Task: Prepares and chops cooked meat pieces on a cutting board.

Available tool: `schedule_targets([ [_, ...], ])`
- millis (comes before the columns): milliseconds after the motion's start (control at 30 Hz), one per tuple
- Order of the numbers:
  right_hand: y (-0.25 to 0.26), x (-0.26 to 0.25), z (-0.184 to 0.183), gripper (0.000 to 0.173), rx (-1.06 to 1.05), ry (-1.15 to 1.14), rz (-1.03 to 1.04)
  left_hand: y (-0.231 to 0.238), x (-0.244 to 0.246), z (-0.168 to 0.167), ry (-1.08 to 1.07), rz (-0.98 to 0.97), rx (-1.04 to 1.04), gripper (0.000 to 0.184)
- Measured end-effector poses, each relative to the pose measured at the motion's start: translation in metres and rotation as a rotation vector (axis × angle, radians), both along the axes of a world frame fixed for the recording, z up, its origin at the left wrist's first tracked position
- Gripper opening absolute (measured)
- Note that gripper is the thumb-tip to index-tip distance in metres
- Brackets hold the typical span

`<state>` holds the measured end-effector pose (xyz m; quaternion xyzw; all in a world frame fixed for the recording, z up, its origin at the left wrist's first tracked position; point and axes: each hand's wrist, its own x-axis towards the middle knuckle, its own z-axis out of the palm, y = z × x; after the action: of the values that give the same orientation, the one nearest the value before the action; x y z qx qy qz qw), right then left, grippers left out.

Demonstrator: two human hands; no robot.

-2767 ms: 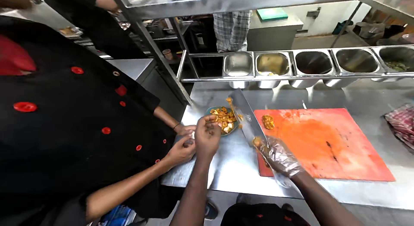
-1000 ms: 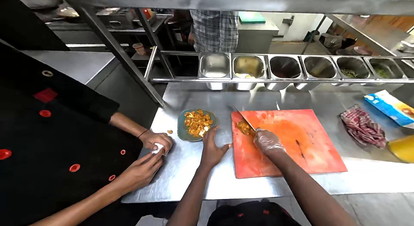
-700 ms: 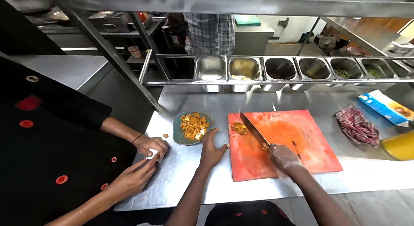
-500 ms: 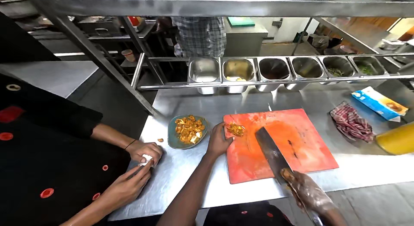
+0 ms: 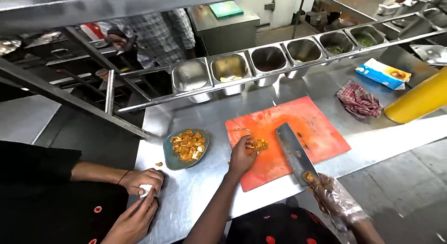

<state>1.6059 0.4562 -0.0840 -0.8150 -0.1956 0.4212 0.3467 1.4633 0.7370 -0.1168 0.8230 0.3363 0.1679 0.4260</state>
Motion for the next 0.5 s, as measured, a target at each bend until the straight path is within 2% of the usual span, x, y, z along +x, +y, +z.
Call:
schedule_targets([
  [67, 0.013, -0.002, 0.008, 0.039, -0.058, -0.075, 0.052, -0.004, -0.007, -0.004, 0.024, 0.043, 0.017, 0.06],
  [200, 0.05, -0.013, 0.04, 0.037, -0.182, -0.431, 0.217, -0.004, -0.018, -0.003, 0.041, 0.094, -0.015, 0.062],
  [267, 0.061, -0.022, 0.054, 0.034, 0.016, -0.725, 0.191, -0.004, -0.022, -0.002, 0.02, 0.108, -0.027, 0.062],
  [333, 0.077, -0.026, 0.057, 0.035, 0.351, -1.03, 0.061, -0.005, -0.028, -0.004, -0.024, 0.131, -0.003, 0.061],
  [400, 0.098, -0.028, 0.059, 0.035, 0.498, -1.125, -0.006, -0.008, -0.033, -0.005, -0.043, 0.154, 0.011, 0.061],
  [433, 0.107, -0.03, 0.057, 0.034, 0.449, -1.124, 0.022, -0.009, -0.035, -0.006, -0.044, 0.163, 0.005, 0.061],
  [467, 0.115, -0.033, 0.053, 0.031, 0.308, -1.061, 0.108, -0.01, -0.037, -0.006, -0.041, 0.169, -0.005, 0.061],
  [500, 0.124, -0.035, 0.052, 0.028, 0.07, -0.911, 0.238, -0.011, -0.039, -0.005, -0.035, 0.176, -0.025, 0.061],
])
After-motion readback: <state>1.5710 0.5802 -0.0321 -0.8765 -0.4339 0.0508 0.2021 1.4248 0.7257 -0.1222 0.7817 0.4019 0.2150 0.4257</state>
